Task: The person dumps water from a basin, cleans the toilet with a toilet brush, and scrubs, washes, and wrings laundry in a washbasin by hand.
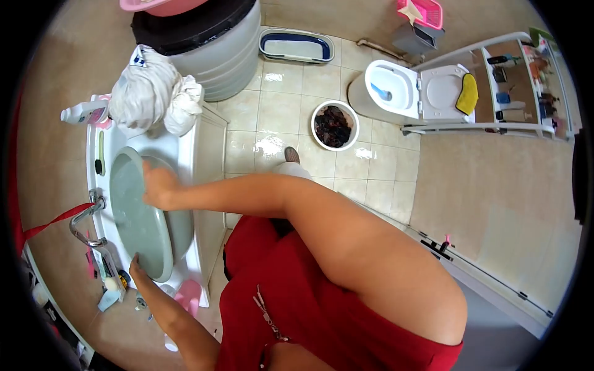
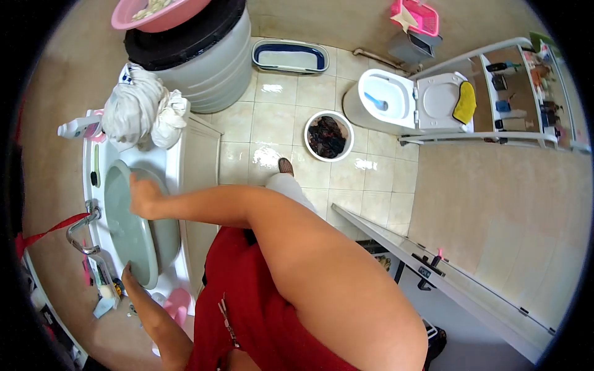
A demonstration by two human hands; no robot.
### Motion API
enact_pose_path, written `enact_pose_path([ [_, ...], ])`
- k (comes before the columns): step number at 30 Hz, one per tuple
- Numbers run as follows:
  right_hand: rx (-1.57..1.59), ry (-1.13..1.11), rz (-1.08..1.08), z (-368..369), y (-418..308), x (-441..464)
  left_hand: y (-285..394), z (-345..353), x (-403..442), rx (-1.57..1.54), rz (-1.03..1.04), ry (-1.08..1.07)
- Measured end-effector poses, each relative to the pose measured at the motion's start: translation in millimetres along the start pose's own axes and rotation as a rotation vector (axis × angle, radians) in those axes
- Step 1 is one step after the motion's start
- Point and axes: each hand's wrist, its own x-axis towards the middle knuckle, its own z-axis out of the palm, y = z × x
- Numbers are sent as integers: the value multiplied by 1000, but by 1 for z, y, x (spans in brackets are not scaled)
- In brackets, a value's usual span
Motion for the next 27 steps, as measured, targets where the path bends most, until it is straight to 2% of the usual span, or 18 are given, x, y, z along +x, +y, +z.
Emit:
enact_pose_path([
  [5, 59, 44, -42, 4, 7, -21, -2, 2, -20, -46, 21, -24],
  [12, 91, 48, -137, -49, 34, -90, -4, 12, -66, -94, 69, -35],
  [19, 185, 76, -124, -103, 77, -143, -7, 37, -139, -110, 105, -85],
  [22, 211, 84, -113, -123, 93, -164, -14, 51, -178, -43, 156, -108],
  [23, 221, 89, -107, -129, 97, -170, -17, 57, -188, -16, 241, -77],
  [27, 269, 79, -62, -155, 122, -190, -15, 87, -237, -123, 61, -136],
])
